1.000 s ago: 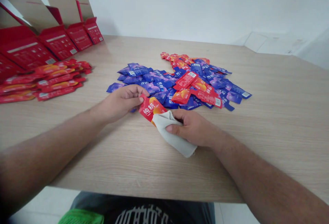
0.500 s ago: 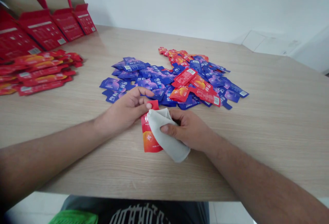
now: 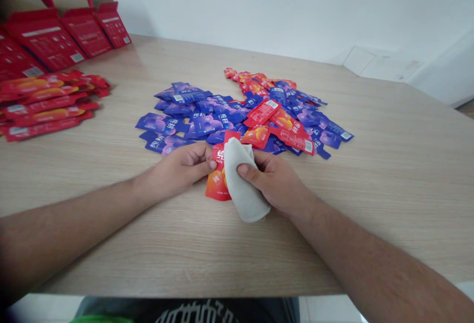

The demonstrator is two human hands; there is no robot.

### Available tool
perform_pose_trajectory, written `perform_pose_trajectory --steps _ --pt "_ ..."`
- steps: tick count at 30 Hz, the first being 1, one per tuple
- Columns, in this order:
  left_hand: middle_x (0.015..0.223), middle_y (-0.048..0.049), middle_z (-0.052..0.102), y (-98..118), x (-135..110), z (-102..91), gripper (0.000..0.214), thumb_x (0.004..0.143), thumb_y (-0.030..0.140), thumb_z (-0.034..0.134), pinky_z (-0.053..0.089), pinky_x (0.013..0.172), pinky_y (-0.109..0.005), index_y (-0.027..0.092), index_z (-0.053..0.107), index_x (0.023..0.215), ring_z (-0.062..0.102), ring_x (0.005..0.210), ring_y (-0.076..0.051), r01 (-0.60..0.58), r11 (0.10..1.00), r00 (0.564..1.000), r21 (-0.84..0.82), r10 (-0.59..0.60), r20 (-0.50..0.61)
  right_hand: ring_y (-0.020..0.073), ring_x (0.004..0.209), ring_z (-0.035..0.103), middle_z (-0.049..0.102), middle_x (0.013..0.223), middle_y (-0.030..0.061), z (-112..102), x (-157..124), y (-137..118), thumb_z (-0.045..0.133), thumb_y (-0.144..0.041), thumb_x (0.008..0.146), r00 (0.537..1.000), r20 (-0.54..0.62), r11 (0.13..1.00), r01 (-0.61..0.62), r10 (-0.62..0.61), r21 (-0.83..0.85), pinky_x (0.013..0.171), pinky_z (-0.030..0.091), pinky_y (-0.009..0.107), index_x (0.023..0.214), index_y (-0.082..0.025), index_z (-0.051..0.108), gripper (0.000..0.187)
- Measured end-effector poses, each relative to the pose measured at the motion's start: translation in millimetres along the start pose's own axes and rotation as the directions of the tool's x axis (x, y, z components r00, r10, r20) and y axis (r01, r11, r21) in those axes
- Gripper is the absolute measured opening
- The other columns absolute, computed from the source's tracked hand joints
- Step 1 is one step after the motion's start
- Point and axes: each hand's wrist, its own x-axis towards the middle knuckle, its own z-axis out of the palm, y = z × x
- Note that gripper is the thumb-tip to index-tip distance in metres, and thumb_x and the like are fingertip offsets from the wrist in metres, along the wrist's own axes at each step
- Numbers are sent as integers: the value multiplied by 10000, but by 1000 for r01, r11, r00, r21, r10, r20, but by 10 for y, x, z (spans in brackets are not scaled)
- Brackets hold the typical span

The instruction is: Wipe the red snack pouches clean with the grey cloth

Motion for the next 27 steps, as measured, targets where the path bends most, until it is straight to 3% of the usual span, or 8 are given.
perform_pose_trajectory --steps 4,6,9,11,15,19,24,27 --pt "660 43 580 -17 2 -13 224 891 341 654 382 519 -204 175 538 796 496 557 -88 -18 999 998 -32 19 59 230 745 692 757 956 60 -34 -12 -44 692 -625 866 999 -3 984 46 -47 -170 604 542 324 1171 -212 705 514" --pt "689 26 599 -41 4 -14 236 880 351 652 397 543 -215 172 538 778 503 583 -97 -45 998 997 -35 47 62 256 809 694 751 990 64 -78 -27 -86 662 -596 902 986 -48 921 131 -159 -366 663 548 358 1169 -221 694 462" --pt "734 2 626 -80 8 -15 221 860 333 657 442 608 -244 165 552 760 549 648 -119 -70 997 994 -14 71 83 301 925 664 722 1041 90 -138 -72 -169 642 -543 934 899 -92 678 252 -428 -691 789 533 422 1123 -244 692 357" --pt "769 -8 642 -96 11 -15 203 855 318 660 468 664 -264 162 566 766 586 701 -135 -75 997 990 -22 77 116 318 984 637 698 1052 108 -140 -115 -208 631 -482 953 830 -60 523 292 -555 -801 852 517 444 1099 -248 682 281" --pt "741 4 620 -98 14 -15 202 839 302 687 451 645 -246 157 576 751 560 679 -121 -61 998 989 -21 63 137 290 949 625 660 1005 106 -37 -203 -188 633 -337 944 798 125 362 400 -590 -842 834 526 414 993 -231 640 118" --pt "678 24 584 -94 15 -14 213 841 306 684 415 572 -217 161 571 733 505 598 -98 -41 998 989 -43 47 140 260 915 626 663 1024 101 19 -215 -128 624 -283 936 795 305 308 510 -524 -803 815 537 388 1026 -226 626 107" --pt "761 -15 648 -108 16 -12 165 860 304 668 486 676 -262 151 619 822 597 705 -141 -25 999 975 -45 35 218 267 918 625 658 978 104 -59 -134 -138 625 -346 950 803 105 340 362 -586 -868 817 529 390 918 -216 610 135" --pt "743 -4 636 -106 8 -17 184 851 313 685 462 626 -237 153 616 793 569 667 -124 -31 999 979 -21 35 201 246 901 622 655 979 93 -33 -150 -141 633 -316 946 801 219 348 465 -558 -814 800 528 365 922 -215 589 113"
